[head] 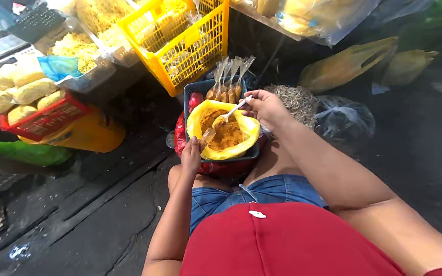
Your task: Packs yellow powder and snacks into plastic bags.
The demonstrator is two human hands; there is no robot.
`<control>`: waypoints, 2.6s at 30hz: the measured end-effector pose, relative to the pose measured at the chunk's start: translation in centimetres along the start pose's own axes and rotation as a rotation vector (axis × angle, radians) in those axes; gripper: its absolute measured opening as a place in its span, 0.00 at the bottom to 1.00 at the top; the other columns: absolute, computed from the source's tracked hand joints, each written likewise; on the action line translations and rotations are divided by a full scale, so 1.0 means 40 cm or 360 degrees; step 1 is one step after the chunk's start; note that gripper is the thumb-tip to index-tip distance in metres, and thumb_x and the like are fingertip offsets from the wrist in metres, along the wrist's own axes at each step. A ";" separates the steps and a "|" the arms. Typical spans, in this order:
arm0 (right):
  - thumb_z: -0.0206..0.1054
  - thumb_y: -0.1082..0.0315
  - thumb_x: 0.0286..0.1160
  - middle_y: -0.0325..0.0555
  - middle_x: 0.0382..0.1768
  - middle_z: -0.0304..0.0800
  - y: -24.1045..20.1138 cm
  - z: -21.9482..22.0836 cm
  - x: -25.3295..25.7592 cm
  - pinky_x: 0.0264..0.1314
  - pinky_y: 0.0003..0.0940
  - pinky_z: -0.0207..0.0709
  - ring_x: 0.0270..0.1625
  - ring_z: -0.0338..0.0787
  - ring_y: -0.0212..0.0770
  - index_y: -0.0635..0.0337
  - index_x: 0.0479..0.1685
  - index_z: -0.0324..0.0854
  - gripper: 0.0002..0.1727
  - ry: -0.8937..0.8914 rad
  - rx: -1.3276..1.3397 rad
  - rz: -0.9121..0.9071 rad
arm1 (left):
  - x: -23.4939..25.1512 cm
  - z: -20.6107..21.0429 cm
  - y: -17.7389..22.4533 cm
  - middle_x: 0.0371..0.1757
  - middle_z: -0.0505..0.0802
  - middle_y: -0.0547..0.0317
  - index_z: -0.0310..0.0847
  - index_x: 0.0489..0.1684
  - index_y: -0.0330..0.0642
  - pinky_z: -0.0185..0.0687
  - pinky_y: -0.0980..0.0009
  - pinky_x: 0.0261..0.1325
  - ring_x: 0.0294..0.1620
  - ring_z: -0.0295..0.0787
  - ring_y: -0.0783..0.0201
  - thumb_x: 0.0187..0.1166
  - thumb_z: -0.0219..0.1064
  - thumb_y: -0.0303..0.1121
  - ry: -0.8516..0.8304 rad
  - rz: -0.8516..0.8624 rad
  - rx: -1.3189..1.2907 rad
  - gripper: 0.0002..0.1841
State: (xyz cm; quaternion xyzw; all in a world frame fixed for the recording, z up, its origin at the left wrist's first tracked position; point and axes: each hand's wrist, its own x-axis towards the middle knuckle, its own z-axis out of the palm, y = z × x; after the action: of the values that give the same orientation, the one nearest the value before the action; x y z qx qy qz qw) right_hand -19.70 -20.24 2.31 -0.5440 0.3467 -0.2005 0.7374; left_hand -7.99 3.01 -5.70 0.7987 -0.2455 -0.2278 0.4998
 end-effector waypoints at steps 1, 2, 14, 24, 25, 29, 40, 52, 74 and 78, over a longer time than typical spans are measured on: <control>0.55 0.74 0.90 0.47 0.48 0.88 -0.004 0.005 -0.003 0.46 0.32 0.90 0.41 0.94 0.36 0.64 0.66 0.72 0.12 -0.0032 -0.0042 -0.0010 | 0.000 0.000 0.002 0.38 0.89 0.52 0.84 0.49 0.29 0.82 0.65 0.54 0.42 0.86 0.68 0.97 0.38 0.41 -0.0009 -0.0002 0.0024 0.28; 0.55 0.75 0.89 0.47 0.48 0.88 -0.004 0.011 -0.005 0.47 0.33 0.89 0.42 0.93 0.36 0.65 0.65 0.72 0.12 -0.0062 -0.0094 -0.0020 | 0.000 0.000 0.003 0.38 0.89 0.52 0.84 0.49 0.29 0.83 0.65 0.54 0.42 0.87 0.67 0.97 0.38 0.41 -0.0014 0.0003 0.0036 0.28; 0.56 0.72 0.89 0.46 0.56 0.90 -0.011 0.006 -0.097 0.58 0.35 0.90 0.53 0.93 0.34 0.64 0.62 0.77 0.11 -0.0237 -0.0717 -0.1010 | -0.001 -0.009 0.017 0.43 0.90 0.54 0.80 0.58 0.31 0.85 0.69 0.51 0.43 0.87 0.69 0.96 0.34 0.42 -0.0113 -0.0188 -0.0586 0.28; 0.53 0.68 0.87 0.62 0.58 0.91 0.232 -0.056 -0.140 0.74 0.55 0.75 0.66 0.87 0.63 0.68 0.63 0.84 0.19 0.0000 -0.1729 -0.0705 | 0.027 -0.004 0.134 0.37 0.91 0.59 0.70 0.65 0.41 0.88 0.69 0.46 0.37 0.90 0.65 0.83 0.51 0.67 -0.0438 -0.0045 -0.1619 0.35; 0.56 0.69 0.84 0.62 0.56 0.92 0.258 -0.057 -0.141 0.72 0.59 0.76 0.65 0.87 0.66 0.68 0.58 0.87 0.17 0.0054 -0.1749 -0.0853 | 0.035 -0.003 0.150 0.39 0.91 0.60 0.69 0.67 0.42 0.88 0.68 0.48 0.39 0.90 0.65 0.82 0.52 0.67 -0.0448 -0.0026 -0.1639 0.35; 0.62 0.68 0.80 0.65 0.64 0.87 0.291 -0.064 -0.153 0.70 0.68 0.74 0.71 0.81 0.72 0.63 0.55 0.90 0.15 0.0131 -0.1749 -0.1070 | 0.074 0.003 0.223 0.43 0.91 0.60 0.75 0.67 0.48 0.88 0.71 0.42 0.39 0.90 0.66 0.88 0.39 0.65 -0.0409 0.0006 -0.1651 0.33; 0.66 0.66 0.77 0.67 0.70 0.82 0.311 -0.088 -0.222 0.75 0.66 0.73 0.75 0.79 0.71 0.61 0.60 0.88 0.17 0.0187 -0.1554 -0.1168 | 0.216 -0.024 0.352 0.49 0.93 0.59 0.83 0.51 0.38 0.88 0.65 0.57 0.50 0.91 0.67 0.84 0.65 0.32 -0.0131 0.0448 -0.1030 0.08; 0.63 0.63 0.80 0.62 0.68 0.84 0.295 -0.097 -0.220 0.75 0.62 0.73 0.75 0.79 0.67 0.61 0.61 0.88 0.18 0.0215 -0.1516 -0.1177 | 0.220 -0.124 0.558 0.47 0.94 0.59 0.90 0.46 0.38 0.85 0.72 0.58 0.49 0.90 0.74 0.80 0.70 0.33 0.0138 0.0910 0.0036 0.08; 0.61 0.60 0.88 0.47 0.53 0.91 0.040 -0.041 -0.122 0.51 0.36 0.84 0.45 0.89 0.33 0.60 0.61 0.84 0.15 -0.0535 -0.0937 -0.0422 | 0.115 -0.013 0.516 0.57 0.93 0.60 0.92 0.37 0.43 0.86 0.70 0.60 0.58 0.89 0.71 0.78 0.73 0.32 -0.0534 0.0900 0.0046 0.04; 0.56 0.58 0.92 0.45 0.46 0.91 0.032 -0.075 -0.134 0.54 0.33 0.80 0.45 0.87 0.30 0.61 0.60 0.82 0.17 -0.0633 -0.1111 -0.0175 | 0.137 -0.020 0.409 0.48 0.95 0.58 0.91 0.43 0.38 0.86 0.64 0.59 0.51 0.90 0.68 0.79 0.71 0.30 -0.0328 0.0507 -0.0315 0.06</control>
State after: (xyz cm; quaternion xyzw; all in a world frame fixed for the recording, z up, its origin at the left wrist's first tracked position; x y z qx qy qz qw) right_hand -25.63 -18.22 2.17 -0.8075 0.2149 -0.0006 0.5494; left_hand -5.95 -6.04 8.87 0.6694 -0.3949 -0.2494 0.5778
